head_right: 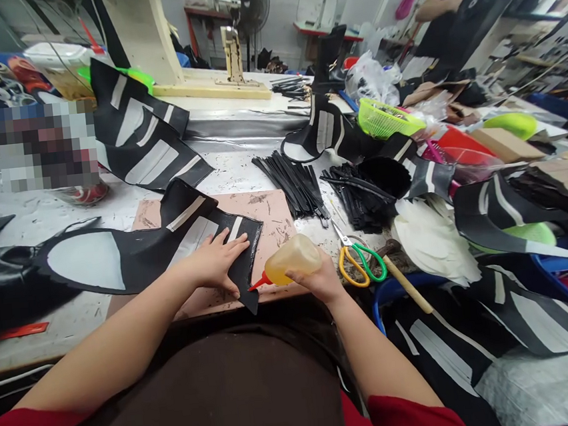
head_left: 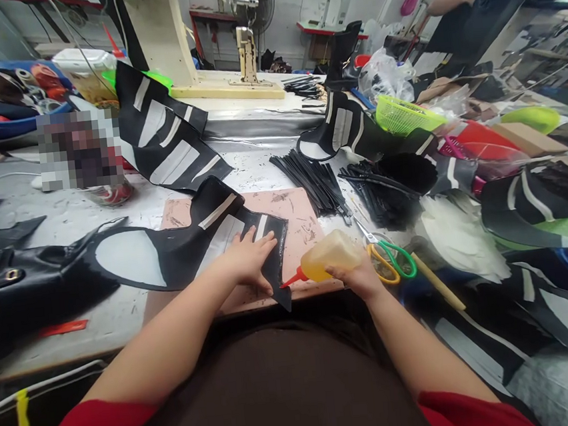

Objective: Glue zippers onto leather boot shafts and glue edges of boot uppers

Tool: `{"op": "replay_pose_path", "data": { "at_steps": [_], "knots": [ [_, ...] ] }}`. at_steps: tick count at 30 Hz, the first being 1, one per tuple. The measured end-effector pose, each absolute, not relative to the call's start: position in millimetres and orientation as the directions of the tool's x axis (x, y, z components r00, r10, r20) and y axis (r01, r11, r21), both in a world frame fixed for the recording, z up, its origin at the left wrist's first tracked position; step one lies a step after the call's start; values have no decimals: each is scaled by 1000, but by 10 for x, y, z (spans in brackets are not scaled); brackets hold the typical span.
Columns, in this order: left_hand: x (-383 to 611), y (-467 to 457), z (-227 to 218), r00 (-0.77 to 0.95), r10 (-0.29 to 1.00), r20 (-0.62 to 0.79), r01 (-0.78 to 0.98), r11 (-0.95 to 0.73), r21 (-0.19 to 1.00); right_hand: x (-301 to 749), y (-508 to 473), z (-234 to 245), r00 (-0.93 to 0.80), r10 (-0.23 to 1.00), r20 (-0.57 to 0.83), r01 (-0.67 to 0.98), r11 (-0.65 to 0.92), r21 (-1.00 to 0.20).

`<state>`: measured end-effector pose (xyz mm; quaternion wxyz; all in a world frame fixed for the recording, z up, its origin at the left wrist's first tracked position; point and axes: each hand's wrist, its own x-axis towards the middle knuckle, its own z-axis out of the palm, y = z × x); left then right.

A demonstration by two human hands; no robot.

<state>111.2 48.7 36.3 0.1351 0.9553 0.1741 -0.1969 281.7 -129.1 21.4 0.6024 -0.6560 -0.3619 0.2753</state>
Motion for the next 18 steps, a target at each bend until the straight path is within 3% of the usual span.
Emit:
{"op": "replay_pose_path", "data": {
  "at_steps": [18],
  "knots": [
    [1135,478,369,854,290,-432,394,-903,172,3015,-1276,325,485,874,36,143,-39,-989]
  ]
}}
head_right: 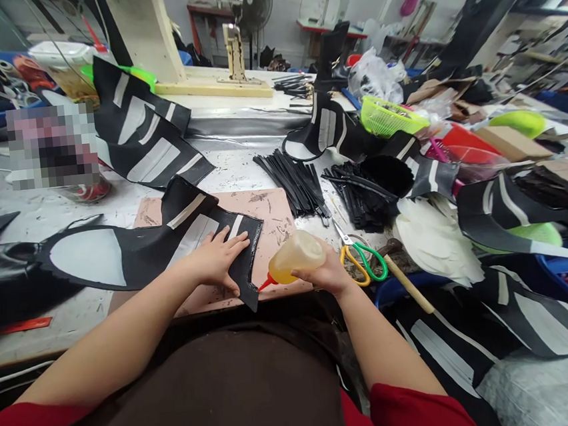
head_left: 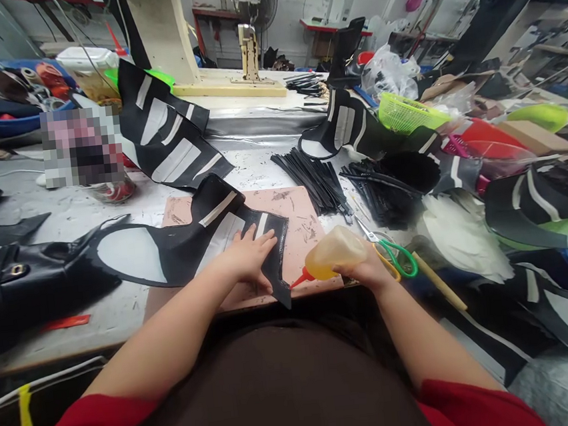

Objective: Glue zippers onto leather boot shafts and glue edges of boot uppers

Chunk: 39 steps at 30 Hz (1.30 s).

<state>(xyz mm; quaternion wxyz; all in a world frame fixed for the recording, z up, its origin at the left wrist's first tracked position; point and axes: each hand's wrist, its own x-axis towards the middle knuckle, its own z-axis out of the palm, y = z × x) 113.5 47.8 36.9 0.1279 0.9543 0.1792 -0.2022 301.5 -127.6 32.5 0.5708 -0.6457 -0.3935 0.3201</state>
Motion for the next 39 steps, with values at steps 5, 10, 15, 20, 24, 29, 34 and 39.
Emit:
{"op": "replay_pose_path", "data": {
  "at_steps": [5,10,15,20,24,29,34,39],
  "knots": [
    [996,360,375,897,367,-247,407,-903,136,3025,-1381,237,584,811,34,-47,76,-996],
    [717,29,338,754,655,-47,656,-755,0,3016,-1513,206,744,667,-26,-299,298,-906],
    [475,269,402,837,465,-289,504,-861,73,3073,-1497,295,722,692,9,-411,439,-799],
    [151,797,832,814,379,-440,411,-911,-26,3128,-1518,414,692,717,82,-434,504,-746],
    [262,626,1037,764,552,-334,533,-832,-157,3146,-1601,383,698,714,49,-445,487,-752],
    [777,162,761,767,622,-153,598,-781,-180,3073,-1561,310,704,710,25,-449,472,-759],
    [766,307,594,805,540,-246,532,-840,-105,3070,-1482,295,703,711,3,-448,447,-775],
    [683,486,625,815,462,-349,459,-883,-97,3066,-1193,207,659,750,-60,-455,334,-826]
  ]
}}
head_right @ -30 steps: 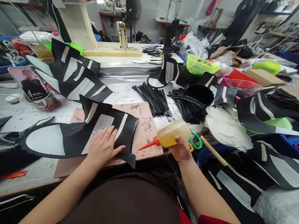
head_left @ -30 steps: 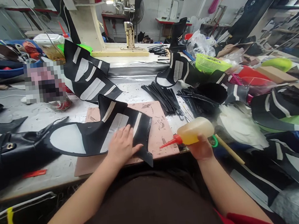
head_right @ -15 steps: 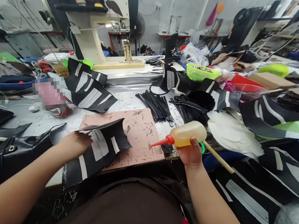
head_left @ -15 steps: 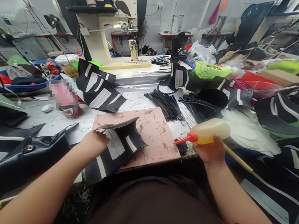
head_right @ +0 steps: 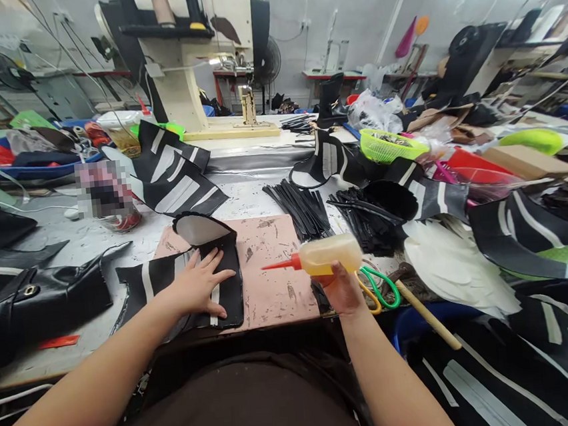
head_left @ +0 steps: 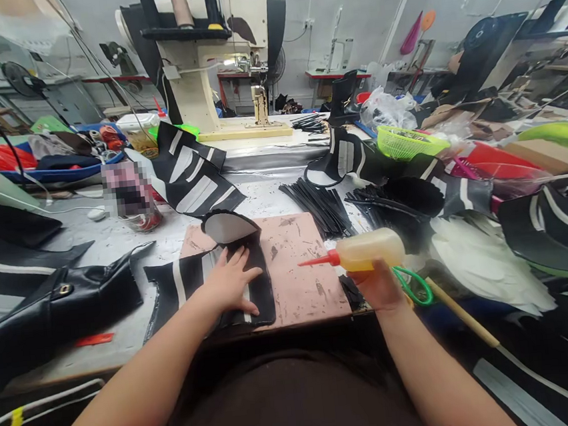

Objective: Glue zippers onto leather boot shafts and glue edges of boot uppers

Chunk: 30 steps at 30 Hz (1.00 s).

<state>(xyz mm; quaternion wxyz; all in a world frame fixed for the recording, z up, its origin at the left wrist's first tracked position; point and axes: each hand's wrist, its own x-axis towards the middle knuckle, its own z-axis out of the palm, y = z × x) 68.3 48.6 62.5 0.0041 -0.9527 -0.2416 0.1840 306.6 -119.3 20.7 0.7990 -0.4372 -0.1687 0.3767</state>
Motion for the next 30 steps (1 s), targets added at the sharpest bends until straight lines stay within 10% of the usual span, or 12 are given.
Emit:
{"op": "replay_pose_path", "data": {
  "at_steps": [17,30],
  "knots": [
    [677,533,452,813,461,-355,482,-876,-32,2766,302,106,665,720,201,189,99,-977],
    [708,527,469,821,452,-350,482,-876,-1,2794,267,176,647,744,170,195,54,-979]
  ]
}}
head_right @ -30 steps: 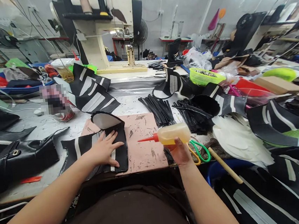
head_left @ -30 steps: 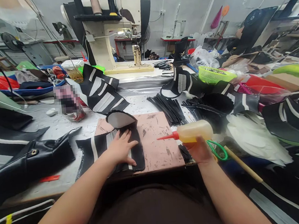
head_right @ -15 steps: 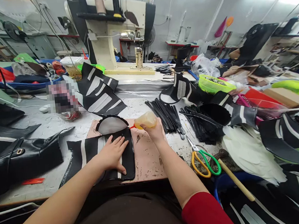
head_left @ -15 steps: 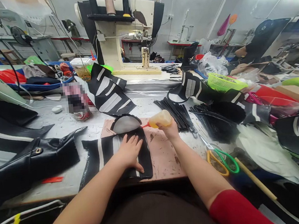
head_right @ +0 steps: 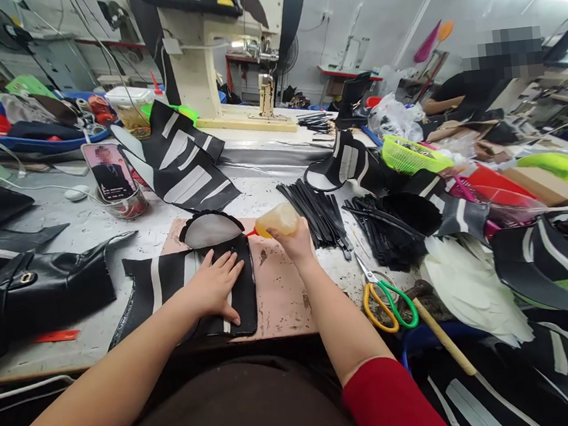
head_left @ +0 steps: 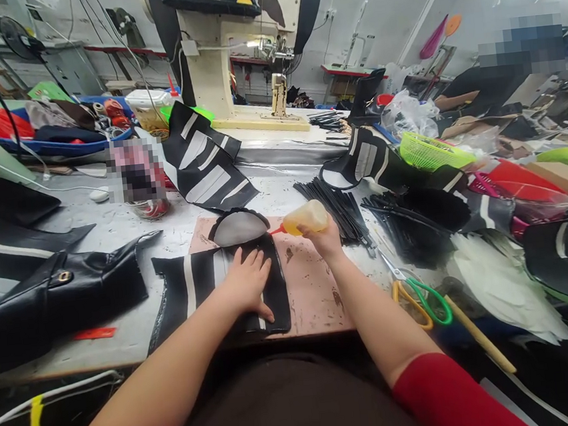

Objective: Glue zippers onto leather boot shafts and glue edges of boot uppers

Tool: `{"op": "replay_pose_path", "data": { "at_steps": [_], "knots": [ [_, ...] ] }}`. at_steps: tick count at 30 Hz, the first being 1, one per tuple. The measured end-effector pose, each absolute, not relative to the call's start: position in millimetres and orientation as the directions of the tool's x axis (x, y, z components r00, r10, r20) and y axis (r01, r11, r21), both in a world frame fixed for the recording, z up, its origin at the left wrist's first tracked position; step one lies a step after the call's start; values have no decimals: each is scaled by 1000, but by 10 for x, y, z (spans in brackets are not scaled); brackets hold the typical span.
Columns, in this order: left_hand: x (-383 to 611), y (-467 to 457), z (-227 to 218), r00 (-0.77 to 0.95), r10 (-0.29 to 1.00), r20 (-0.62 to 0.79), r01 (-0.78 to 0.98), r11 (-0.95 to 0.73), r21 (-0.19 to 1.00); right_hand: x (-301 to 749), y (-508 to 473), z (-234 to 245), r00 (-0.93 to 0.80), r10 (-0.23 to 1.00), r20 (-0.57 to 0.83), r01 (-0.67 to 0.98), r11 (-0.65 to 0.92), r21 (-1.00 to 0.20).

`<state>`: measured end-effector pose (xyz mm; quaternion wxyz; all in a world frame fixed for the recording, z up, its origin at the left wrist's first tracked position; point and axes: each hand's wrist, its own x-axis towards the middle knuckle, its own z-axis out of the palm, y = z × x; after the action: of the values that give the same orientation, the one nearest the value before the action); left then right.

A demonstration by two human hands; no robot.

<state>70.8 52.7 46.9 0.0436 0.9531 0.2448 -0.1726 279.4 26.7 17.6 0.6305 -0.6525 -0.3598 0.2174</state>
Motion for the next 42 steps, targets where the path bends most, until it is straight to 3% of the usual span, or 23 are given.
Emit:
{"op": "replay_pose_path", "data": {
  "at_steps": [7,13,18,24,29,38,42],
  "knots": [
    [721,537,444,817,445,-367,476,-880,-7,2795,-35,326,547,834,73,120,8,-993],
    [730,538,448,813,444,-376,474,-880,-16,2779,-23,306,624,776,93,100,39,-994],
    [730,544,440,814,443,-374,478,-878,-1,2805,-146,275,525,850,33,57,3,-998],
    [753,525,474,804,454,-383,488,-873,-9,2800,-275,232,574,819,14,9,11,-1000],
    [782,508,522,787,444,-429,475,-879,-39,2810,-424,249,517,854,-56,-20,-53,-998],
    [810,496,542,776,446,-445,481,-876,-38,2748,-598,150,536,840,-84,-85,-45,-995],
    [815,487,561,768,453,-454,477,-876,-67,2750,-664,115,594,804,-14,-65,30,-997]
  ]
}}
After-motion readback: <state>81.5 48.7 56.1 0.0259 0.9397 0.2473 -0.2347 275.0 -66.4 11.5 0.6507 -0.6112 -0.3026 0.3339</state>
